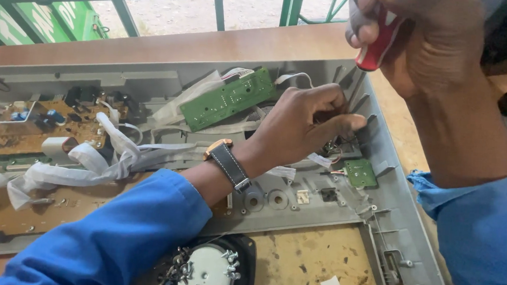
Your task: Disassembling an electronic device by disconnecting ribbon cables and removing internal circuit boards.
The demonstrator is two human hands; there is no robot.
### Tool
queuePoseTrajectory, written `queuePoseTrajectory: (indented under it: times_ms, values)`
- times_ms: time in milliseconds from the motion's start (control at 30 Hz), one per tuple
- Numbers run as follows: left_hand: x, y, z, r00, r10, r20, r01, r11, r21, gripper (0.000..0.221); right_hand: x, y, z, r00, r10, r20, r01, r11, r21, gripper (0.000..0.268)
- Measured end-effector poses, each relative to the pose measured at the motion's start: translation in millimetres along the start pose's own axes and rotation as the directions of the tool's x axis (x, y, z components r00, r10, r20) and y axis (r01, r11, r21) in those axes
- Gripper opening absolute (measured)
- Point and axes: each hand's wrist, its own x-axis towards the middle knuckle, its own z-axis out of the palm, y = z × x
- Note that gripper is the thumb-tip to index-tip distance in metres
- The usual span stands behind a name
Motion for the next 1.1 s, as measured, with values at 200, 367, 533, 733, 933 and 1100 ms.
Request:
queuePoseTrajectory:
  times_ms: [200,367,533,733,933,1100]
  values:
    - [-1,-4,-1,0.998,0.037,0.059,-0.034,0.998,-0.054,0.028,0,-2,6,0.999,0.028,-0.030,-0.027,1.000,0.012,0.011]
    - [-1,-1,-2,1.000,-0.019,0.001,0.019,0.999,0.035,0.038,0,-4,17,0.997,0.055,-0.058,-0.061,0.993,-0.104,0.014]
    - [-1,-4,-2,0.996,-0.049,0.073,0.053,0.997,-0.062,0.016,3,0,19,0.999,0.014,0.051,-0.008,0.994,-0.111,0.019]
    - [2,1,-5,0.997,-0.073,0.013,0.073,0.997,-0.038,0.043,-1,-12,20,0.989,0.102,-0.104,-0.100,0.995,0.026,0.023]
    - [0,-10,-7,0.980,-0.095,0.176,0.106,0.993,-0.052,0.028,-1,-15,4,0.993,0.047,-0.109,-0.046,0.999,0.007,0.021]
    - [2,-13,-6,0.963,-0.180,0.202,0.208,0.970,-0.126,0.025,-1,-18,-1,0.993,0.035,-0.116,-0.036,0.999,-0.007,0.028]
